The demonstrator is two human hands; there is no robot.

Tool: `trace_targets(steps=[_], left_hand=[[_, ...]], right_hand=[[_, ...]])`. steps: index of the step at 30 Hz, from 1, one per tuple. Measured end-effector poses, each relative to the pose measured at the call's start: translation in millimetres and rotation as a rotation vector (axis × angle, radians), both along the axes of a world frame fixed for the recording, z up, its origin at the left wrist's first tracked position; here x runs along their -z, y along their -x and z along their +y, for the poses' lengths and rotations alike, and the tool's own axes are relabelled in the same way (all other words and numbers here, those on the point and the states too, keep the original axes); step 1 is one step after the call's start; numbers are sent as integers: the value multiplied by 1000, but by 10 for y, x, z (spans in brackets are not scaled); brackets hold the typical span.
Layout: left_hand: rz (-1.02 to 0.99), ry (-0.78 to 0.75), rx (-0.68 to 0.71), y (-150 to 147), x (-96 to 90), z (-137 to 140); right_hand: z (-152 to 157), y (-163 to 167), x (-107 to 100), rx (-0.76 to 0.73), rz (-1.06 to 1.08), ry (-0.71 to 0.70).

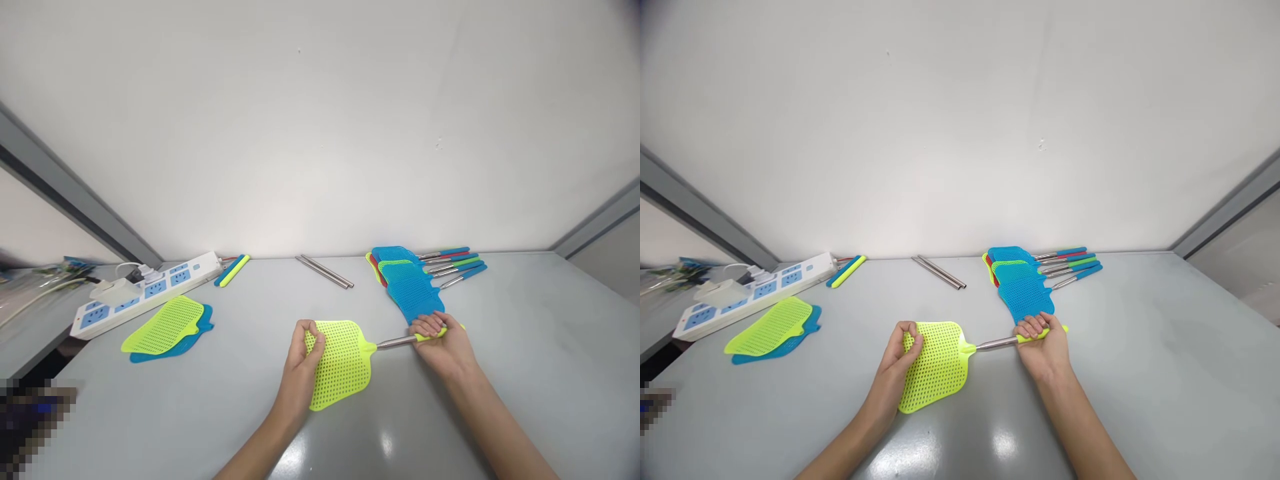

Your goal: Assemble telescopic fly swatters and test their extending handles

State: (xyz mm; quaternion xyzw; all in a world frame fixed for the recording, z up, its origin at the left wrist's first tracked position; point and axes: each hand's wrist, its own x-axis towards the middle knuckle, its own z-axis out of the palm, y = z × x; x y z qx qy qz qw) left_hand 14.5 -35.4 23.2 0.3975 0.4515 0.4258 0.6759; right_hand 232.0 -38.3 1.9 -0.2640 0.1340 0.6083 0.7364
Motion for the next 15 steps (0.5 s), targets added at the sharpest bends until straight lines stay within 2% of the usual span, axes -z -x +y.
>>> trace_targets(steps=[7,15], left_hand=[[-30,1,-9,11,86,17],[87,14,-23,12,42,2]], right_hand=[[10,8,-12,15,31,18],[6,12,-33,32,58,25]])
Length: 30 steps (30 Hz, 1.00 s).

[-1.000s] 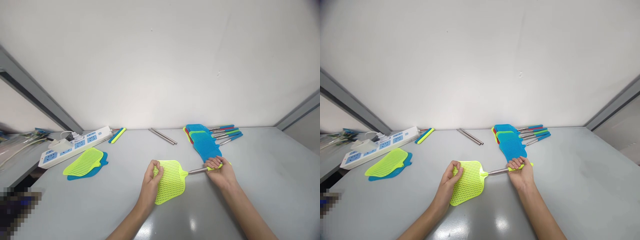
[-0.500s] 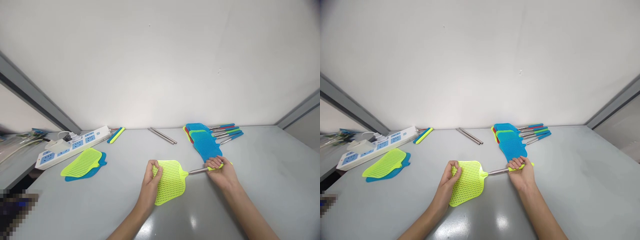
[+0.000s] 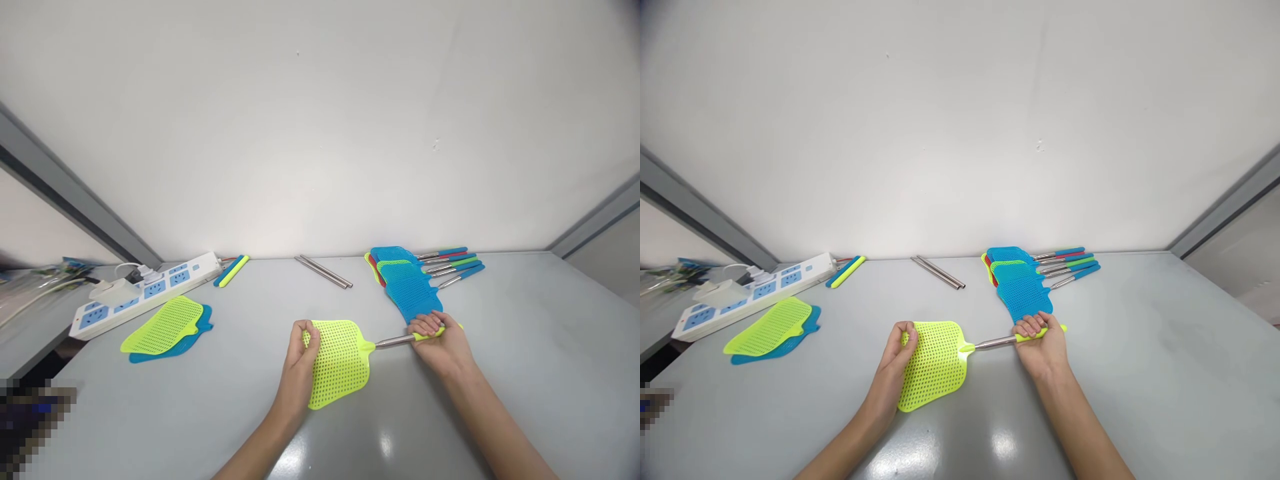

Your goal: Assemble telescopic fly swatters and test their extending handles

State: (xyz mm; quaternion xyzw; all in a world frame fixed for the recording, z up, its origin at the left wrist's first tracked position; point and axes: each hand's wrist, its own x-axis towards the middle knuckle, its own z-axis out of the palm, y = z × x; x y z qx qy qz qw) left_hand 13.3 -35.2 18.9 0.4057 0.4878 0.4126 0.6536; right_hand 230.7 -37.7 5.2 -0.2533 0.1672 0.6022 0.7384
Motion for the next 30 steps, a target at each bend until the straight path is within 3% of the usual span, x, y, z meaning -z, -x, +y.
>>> trace_targets(steps=[14,18,22,26,30], left_hand=[[89,-23,6,18,47,16],[224,-120,29,25,74,-8],[321,-243,157,-31,76,-68],[322,-291,55,-84,68,-113],[319,-323,98,-54,36,-120]], right_hand=[[9,7,10,-5,-11,-7],[0,-10,14,-4,-15,-13],[-12,-67,45,45,-43,-8],[-20,-70,89,62,-110,-26],[-24,-17,119,75,-205,-69]])
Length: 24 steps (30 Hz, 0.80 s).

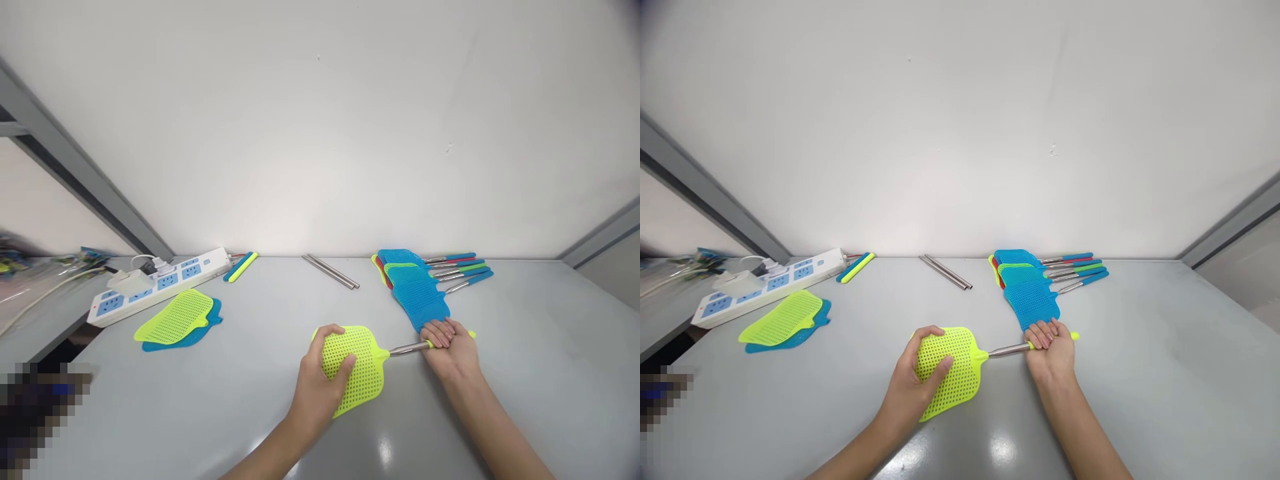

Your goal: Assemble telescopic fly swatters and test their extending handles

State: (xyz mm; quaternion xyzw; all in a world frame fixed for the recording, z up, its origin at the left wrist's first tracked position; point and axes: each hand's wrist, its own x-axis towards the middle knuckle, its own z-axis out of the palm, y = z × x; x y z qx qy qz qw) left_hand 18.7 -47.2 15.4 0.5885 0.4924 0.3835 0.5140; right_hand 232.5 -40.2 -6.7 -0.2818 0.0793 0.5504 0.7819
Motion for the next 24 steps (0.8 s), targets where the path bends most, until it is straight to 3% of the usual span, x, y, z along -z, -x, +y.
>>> trace_targets(steps=[11,20,24], left_hand=[[83,-151,-16,-6,59,-38],[107,-270,27,12,-8,-18],[104,-248,-2,26,-37,26]], right_hand=[[7,49,-23,89,74,41],[-7,-9,-10,-1,77,16],[4,-46,-8,-81,44,-52]])
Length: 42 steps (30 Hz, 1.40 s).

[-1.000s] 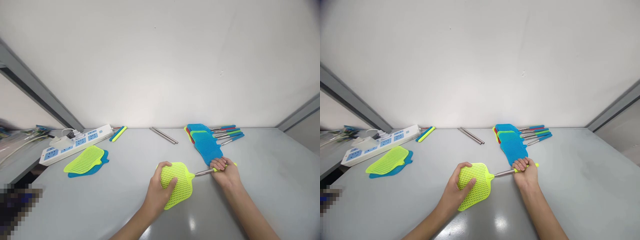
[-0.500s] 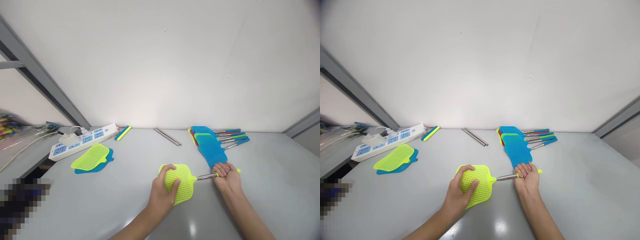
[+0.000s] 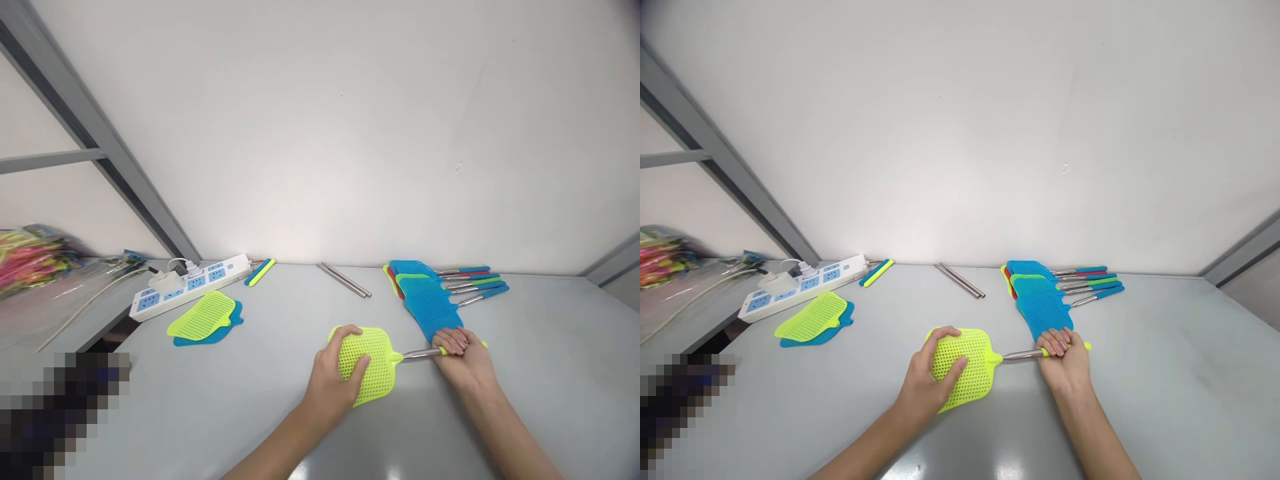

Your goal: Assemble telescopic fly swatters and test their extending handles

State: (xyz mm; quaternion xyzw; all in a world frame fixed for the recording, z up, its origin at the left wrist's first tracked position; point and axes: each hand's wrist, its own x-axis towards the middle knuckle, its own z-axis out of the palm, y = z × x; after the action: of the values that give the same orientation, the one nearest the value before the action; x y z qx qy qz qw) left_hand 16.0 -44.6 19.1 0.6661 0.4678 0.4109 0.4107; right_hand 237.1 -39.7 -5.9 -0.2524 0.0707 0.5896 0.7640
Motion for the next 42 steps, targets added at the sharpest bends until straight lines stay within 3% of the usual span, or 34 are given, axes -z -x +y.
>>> trace_targets(steps=[8,11,16,30,42], left_hand=[[-69,108,13,48,5,108],[-154,112,-68,59,46,156],[-195,74,-81,111,106,254],[-319,182,-48,163,169,341],[-349,238,-51,197,176,374]], right_hand=[[66,17,-58,-34,-75,-85],[84,38,-84,-57,-113,-101],[91,83,-112,-168,-203,-103],[3,300,-139,-532,-638,-45],[-7,292,-135,-606,-824,-106]])
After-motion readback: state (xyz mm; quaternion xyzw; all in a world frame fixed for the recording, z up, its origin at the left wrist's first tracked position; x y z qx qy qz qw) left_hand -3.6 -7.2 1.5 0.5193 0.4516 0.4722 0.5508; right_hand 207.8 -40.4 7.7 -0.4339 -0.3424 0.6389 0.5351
